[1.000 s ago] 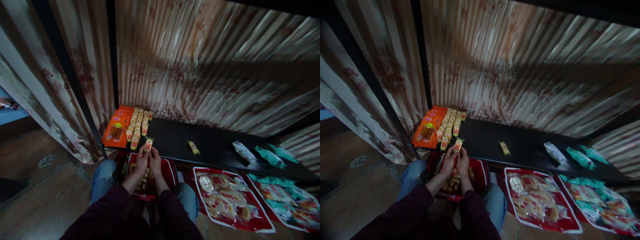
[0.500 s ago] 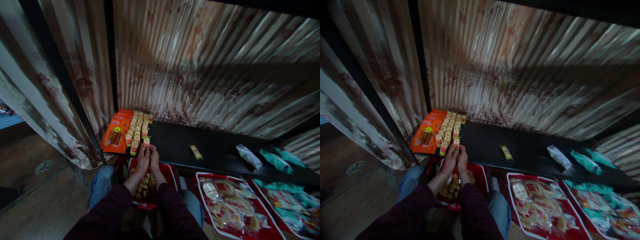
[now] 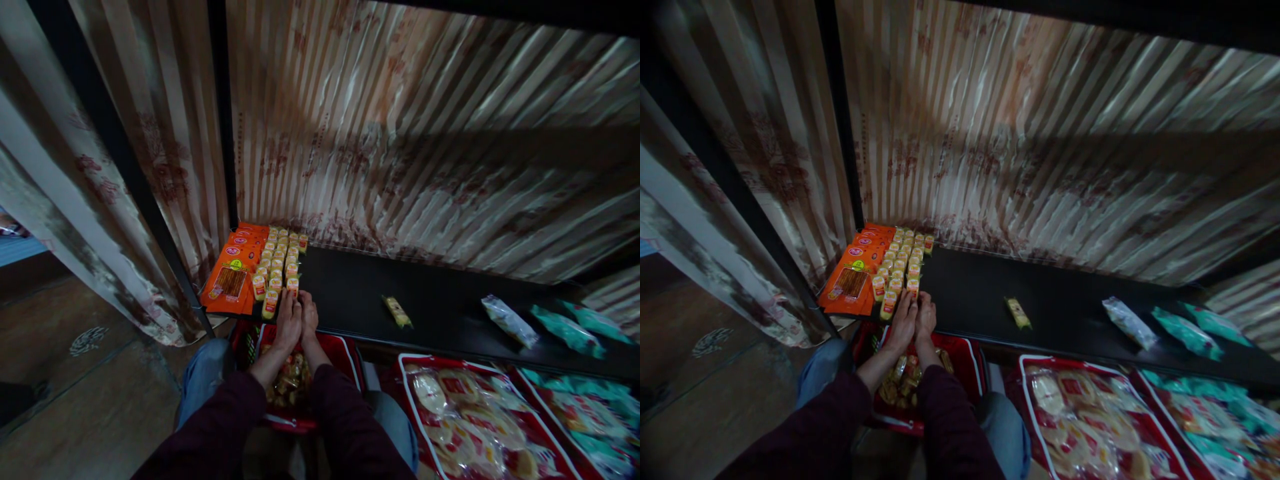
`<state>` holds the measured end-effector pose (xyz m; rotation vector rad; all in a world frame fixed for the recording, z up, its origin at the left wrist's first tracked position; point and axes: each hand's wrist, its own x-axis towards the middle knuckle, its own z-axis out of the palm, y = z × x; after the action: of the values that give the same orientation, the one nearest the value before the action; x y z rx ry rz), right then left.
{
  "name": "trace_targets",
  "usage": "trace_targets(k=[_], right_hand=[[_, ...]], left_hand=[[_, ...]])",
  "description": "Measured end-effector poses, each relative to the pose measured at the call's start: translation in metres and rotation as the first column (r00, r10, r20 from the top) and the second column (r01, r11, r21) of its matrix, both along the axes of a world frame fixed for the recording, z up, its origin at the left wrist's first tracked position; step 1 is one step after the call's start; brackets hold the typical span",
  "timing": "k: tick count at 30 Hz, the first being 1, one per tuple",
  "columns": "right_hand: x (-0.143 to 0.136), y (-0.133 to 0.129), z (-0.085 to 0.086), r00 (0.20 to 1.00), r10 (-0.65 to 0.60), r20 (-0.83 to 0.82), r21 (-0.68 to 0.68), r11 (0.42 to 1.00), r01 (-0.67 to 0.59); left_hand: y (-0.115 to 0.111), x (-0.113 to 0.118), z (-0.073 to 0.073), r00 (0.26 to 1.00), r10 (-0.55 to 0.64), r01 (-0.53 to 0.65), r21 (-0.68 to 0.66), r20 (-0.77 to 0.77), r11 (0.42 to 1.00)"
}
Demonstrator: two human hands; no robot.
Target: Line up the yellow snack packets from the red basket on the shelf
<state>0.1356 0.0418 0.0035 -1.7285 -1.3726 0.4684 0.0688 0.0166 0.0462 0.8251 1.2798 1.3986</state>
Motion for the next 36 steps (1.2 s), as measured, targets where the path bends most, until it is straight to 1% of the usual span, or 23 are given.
trace_targets(k=[3, 6, 10, 13, 16, 19, 21, 24, 26, 28, 33, 36], right_hand=[[0.0, 0.002, -0.001, 1.0, -0.004, 0.016, -0.02, 1.0, 0.005], [-0.001, 0.004, 0.0, 0.999, 0.008, 0.05, -0.07, 0.998, -0.004], [0.0, 0.006, 0.003, 0.997, 0.024, 0.069, -0.12, 0.993, -0.015], [0.002, 0.008, 0.002, 0.997, 0.038, 0.071, -0.094, 0.995, -0.032], [0.006, 0.013, -0.001, 0.998, 0.005, 0.058, -0.066, 0.998, -0.001], [0.009, 0.02, -0.004, 1.0, -0.018, 0.015, -0.06, 0.998, 0.019], [0.009, 0.025, -0.005, 0.999, 0.018, -0.028, -0.059, 0.998, -0.02], [0.006, 0.031, -0.007, 0.987, 0.112, -0.112, -0.041, 0.992, -0.118], [0.005, 0.034, -0.008, 0.971, 0.172, -0.168, -0.024, 0.984, -0.178], [0.004, 0.036, -0.008, 0.956, 0.21, -0.202, -0.009, 0.976, -0.216], [0.007, 0.035, -0.006, 0.949, 0.258, -0.18, 0.047, 0.966, -0.253], [0.008, 0.034, -0.005, 0.965, 0.215, -0.149, 0.079, 0.975, -0.205]], left_hand=[[0.001, 0.001, -0.004, 1.0, -0.008, 0.008, 0.004, -0.019, 1.0], [0.003, 0.002, -0.006, 1.0, -0.008, 0.008, 0.019, -0.027, 1.0], [0.006, 0.004, -0.009, 1.0, -0.014, 0.014, 0.02, 0.002, 1.0], [0.007, 0.004, -0.009, 0.999, -0.029, 0.029, 0.004, -0.043, 1.0], [0.005, 0.002, -0.007, 0.992, -0.063, 0.064, 0.003, -0.111, 0.998], [0.003, -0.001, -0.004, 0.987, -0.084, 0.088, 0.02, -0.138, 0.996], [0.002, -0.003, -0.003, 0.973, -0.114, 0.121, 0.024, -0.2, 0.992], [0.002, -0.003, -0.005, 0.929, -0.165, 0.179, 0.013, -0.332, 0.984], [0.003, -0.003, -0.008, 0.908, -0.166, 0.187, 0.018, -0.386, 0.982], [0.004, -0.004, -0.012, 0.9, -0.151, 0.181, 0.034, -0.408, 0.983], [0.005, -0.005, -0.02, 0.885, -0.128, 0.183, 0.082, -0.448, 0.98], [0.002, -0.005, -0.023, 0.873, -0.115, 0.195, 0.122, -0.474, 0.973]])
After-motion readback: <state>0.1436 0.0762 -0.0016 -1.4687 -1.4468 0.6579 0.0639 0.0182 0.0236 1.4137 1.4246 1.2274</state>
